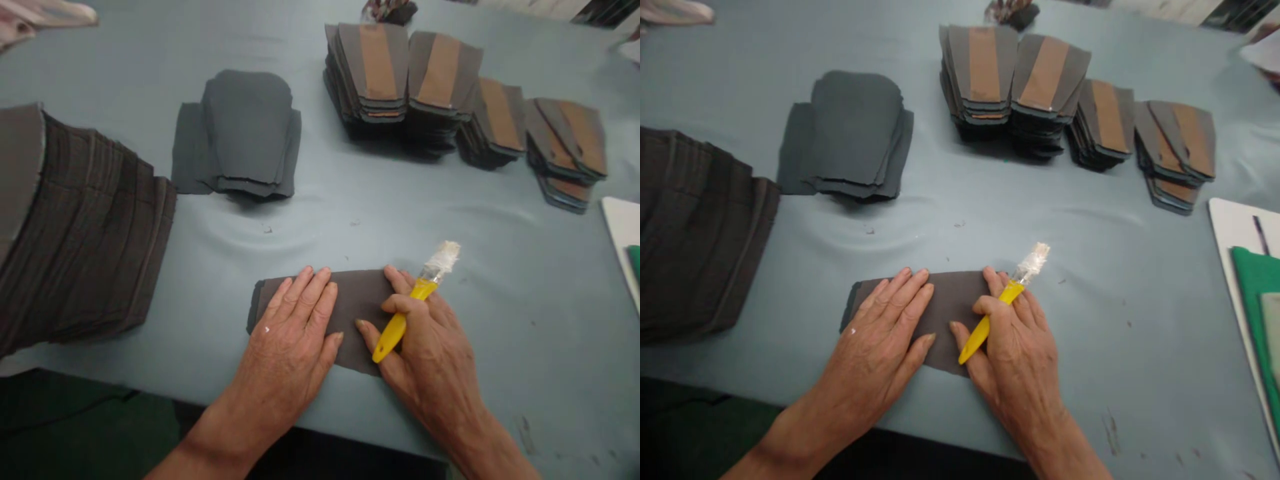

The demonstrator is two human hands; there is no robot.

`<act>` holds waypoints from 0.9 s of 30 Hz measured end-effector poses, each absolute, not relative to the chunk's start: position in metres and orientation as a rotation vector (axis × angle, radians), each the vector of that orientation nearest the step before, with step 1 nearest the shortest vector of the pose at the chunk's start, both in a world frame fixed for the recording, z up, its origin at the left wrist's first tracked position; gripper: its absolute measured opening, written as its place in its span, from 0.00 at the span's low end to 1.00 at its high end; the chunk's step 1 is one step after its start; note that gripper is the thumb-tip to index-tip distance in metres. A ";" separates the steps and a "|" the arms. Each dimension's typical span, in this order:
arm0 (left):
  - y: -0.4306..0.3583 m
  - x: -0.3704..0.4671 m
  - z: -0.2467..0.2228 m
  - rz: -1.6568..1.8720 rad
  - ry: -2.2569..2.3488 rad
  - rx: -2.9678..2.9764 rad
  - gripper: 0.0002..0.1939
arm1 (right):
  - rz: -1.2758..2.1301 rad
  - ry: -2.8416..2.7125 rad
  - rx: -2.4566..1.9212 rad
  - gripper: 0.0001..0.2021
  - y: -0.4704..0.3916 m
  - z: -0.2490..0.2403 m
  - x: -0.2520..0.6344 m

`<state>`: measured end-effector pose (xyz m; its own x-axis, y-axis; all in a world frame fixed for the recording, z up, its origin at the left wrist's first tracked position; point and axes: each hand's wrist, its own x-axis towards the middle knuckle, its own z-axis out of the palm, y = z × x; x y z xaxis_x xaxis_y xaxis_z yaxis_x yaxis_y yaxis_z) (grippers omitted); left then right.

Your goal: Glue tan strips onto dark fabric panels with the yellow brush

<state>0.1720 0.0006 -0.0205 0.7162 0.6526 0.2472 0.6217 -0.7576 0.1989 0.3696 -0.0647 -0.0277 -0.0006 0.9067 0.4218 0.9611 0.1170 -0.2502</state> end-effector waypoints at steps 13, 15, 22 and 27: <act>-0.017 0.143 -0.023 0.293 1.371 2.804 0.35 | -0.227 -1.933 -1.823 0.10 -0.063 -0.026 0.369; -0.019 0.142 -0.024 0.267 1.398 2.788 0.36 | -0.185 -1.927 -1.855 0.10 -0.064 -0.026 0.368; -0.018 0.145 -0.024 0.260 1.390 2.777 0.36 | -0.158 -1.941 -1.885 0.10 -0.066 -0.026 0.368; -0.017 0.146 -0.023 0.250 1.407 2.799 0.36 | -0.132 -1.969 -1.869 0.11 -0.066 -0.026 0.371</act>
